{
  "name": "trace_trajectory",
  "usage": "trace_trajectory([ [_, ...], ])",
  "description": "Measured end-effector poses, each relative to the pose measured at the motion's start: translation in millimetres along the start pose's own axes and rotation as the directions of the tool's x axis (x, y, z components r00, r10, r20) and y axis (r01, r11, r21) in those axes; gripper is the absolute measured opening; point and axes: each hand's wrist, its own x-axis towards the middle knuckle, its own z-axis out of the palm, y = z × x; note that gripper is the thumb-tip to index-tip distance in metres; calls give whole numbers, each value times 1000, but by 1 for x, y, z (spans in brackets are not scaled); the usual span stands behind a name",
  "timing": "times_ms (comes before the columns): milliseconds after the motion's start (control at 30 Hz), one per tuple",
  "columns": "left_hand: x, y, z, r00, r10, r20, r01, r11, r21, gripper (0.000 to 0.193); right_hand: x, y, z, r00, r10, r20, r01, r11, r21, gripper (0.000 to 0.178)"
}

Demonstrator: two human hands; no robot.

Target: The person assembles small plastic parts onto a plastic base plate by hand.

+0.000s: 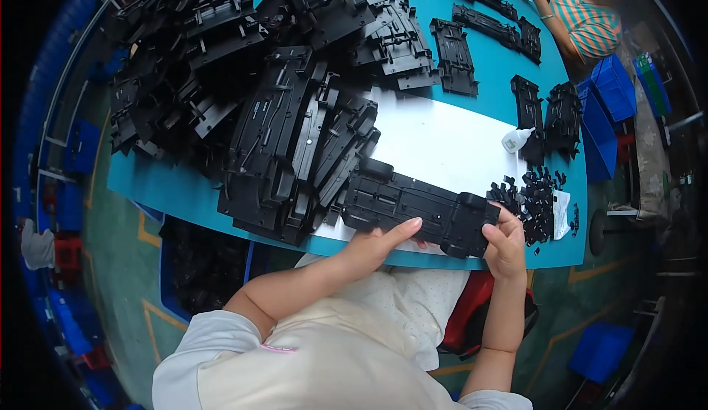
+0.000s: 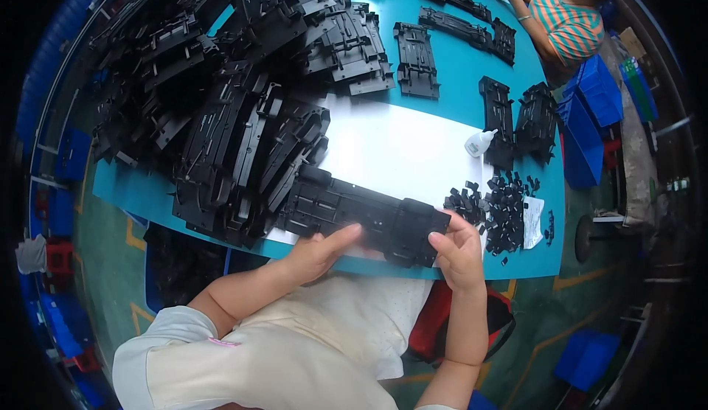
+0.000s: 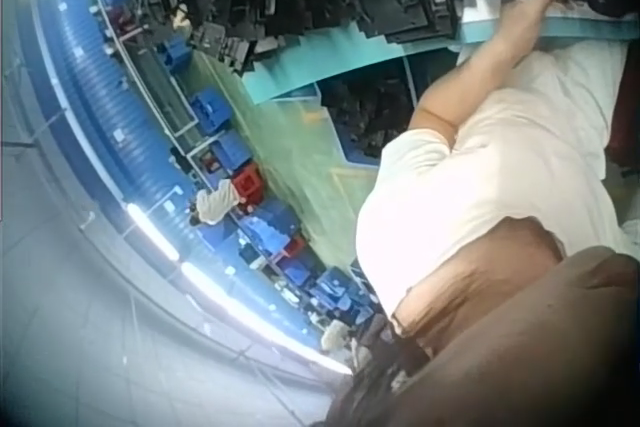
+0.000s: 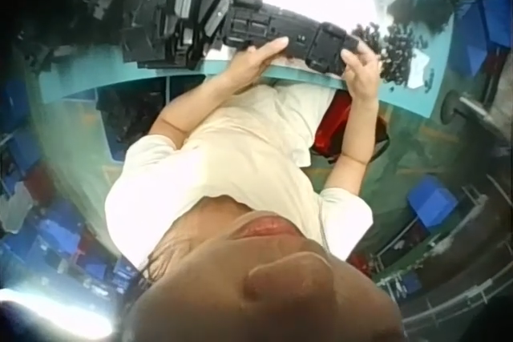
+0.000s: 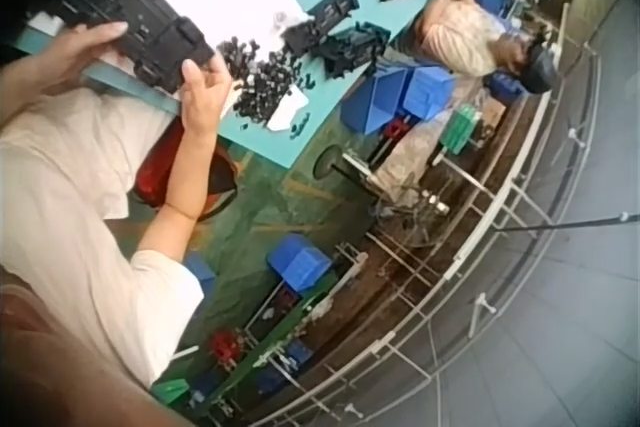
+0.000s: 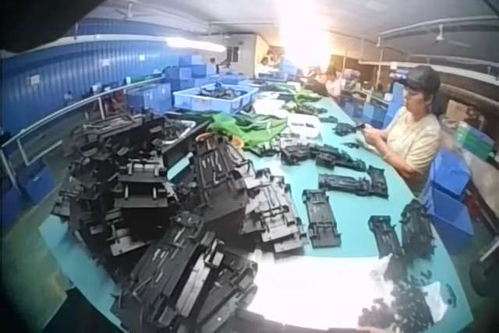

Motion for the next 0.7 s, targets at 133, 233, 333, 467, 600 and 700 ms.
trace_trajectory([
  [133,0,2,0,995,101,4,-101,993,62,36,-6,-1,-2,997,-31,77,25,997,75,34],
  [233,1,7,-5,985,55,166,-36,992,-117,55,-19,0,18,946,-274,-170,290,954,76,32],
  [333,0,14,0,958,189,216,-137,962,-236,66,-26,3,34,787,-598,152,578,627,-522,44],
  [467,-4,17,0,920,265,290,-165,931,-327,72,-42,10,67,641,-546,540,687,93,-721,50],
  [600,-3,16,1,922,242,303,-135,933,-334,60,-44,29,66,617,-523,588,691,3,-723,54],
  [700,-4,16,3,925,238,297,-103,908,-406,56,-43,34,67,602,-530,597,697,-17,-717,54],
])
